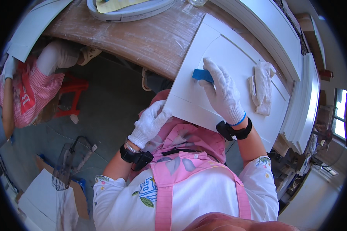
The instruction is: Polishing and cleaning white wooden cabinet doors using a sanding block and a cloth.
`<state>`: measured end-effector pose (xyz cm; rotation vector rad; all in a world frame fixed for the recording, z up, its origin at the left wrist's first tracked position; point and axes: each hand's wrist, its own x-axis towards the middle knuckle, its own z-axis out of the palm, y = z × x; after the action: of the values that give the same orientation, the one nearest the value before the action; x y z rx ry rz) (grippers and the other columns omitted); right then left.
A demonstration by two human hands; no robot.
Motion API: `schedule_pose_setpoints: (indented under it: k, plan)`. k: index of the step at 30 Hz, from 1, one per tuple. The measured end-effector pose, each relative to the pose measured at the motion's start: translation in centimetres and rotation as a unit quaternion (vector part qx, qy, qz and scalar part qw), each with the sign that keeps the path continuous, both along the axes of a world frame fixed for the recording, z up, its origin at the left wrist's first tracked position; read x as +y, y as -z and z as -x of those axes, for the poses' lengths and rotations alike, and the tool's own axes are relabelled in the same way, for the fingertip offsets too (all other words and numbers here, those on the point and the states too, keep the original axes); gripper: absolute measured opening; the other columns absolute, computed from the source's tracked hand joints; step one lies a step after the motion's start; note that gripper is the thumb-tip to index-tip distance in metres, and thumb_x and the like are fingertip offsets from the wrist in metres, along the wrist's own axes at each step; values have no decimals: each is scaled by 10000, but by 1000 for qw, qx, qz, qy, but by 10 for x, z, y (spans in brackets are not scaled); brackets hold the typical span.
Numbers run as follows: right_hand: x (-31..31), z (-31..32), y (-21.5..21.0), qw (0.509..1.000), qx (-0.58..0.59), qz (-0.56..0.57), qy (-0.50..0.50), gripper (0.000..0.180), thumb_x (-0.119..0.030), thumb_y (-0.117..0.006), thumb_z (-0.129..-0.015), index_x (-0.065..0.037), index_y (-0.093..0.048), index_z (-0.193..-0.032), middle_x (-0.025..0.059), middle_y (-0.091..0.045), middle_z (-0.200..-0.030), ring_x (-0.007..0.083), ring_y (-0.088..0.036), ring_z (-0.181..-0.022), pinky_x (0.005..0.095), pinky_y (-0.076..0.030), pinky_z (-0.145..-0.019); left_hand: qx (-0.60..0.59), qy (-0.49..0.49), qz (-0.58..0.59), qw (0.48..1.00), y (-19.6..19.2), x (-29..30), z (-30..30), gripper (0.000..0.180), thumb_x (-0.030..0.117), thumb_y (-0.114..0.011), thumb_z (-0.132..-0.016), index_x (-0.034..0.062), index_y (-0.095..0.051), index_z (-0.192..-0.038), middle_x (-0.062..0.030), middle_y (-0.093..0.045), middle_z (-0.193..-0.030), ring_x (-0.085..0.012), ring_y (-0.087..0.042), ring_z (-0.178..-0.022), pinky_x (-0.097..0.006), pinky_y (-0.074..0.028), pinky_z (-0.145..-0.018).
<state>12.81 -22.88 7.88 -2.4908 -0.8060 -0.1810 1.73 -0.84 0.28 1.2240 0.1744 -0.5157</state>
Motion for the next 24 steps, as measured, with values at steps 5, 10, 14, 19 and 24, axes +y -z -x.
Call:
schedule_pose_setpoints:
  k: [5,10,14,19,24]
  plan:
    - [4,-2,-8,998,57,-8,20,543,-91,-666,-840,-50,-490,-1352,198,-612,-1093,390,-615,-951,438,-506,-809,9,0,1,1000,0,2,0,491,335,-578,-995,-29,-500,-1315,-56,-612,-1100,-88,-593,-963,-272,-513,-887]
    - [5,-5,-10,999,41,14,3,545,-98,-664,-841,-51,-485,-1353,201,-614,-1088,390,-614,-953,437,-506,-811,6,11,11,1000,-3,4,-3,485,318,-584,-995,-29,-492,-1322,-59,-614,-1119,-91,-594,-981,-271,-511,-896]
    - [4,-16,-6,1000,15,17,8,555,-101,-660,-838,-56,-476,-1360,198,-607,-1108,390,-611,-967,439,-503,-821,1,9,25,1000,2,3,-2,487,307,-586,-995,-35,-486,-1327,-68,-616,-1141,-104,-598,-1015,-273,-509,-908]
    - [3,7,-18,995,78,46,-29,543,-82,-642,-844,-57,-472,-1359,191,-604,-1117,388,-609,-975,437,-501,-822,14,10,28,999,1,3,-2,490,298,-592,-992,-40,-486,-1332,-80,-612,-1171,-119,-595,-1050,-276,-506,-919]
    - [3,-11,-15,997,74,5,-5,546,-93,-651,-842,-55,-478,-1359,192,-605,-1123,390,-606,-996,442,-498,-835,12,18,34,999,1,4,-2,480,280,-588,-994,-40,-485,-1336,-85,-610,-1183,-125,-593,-1064,-278,-503,-926]
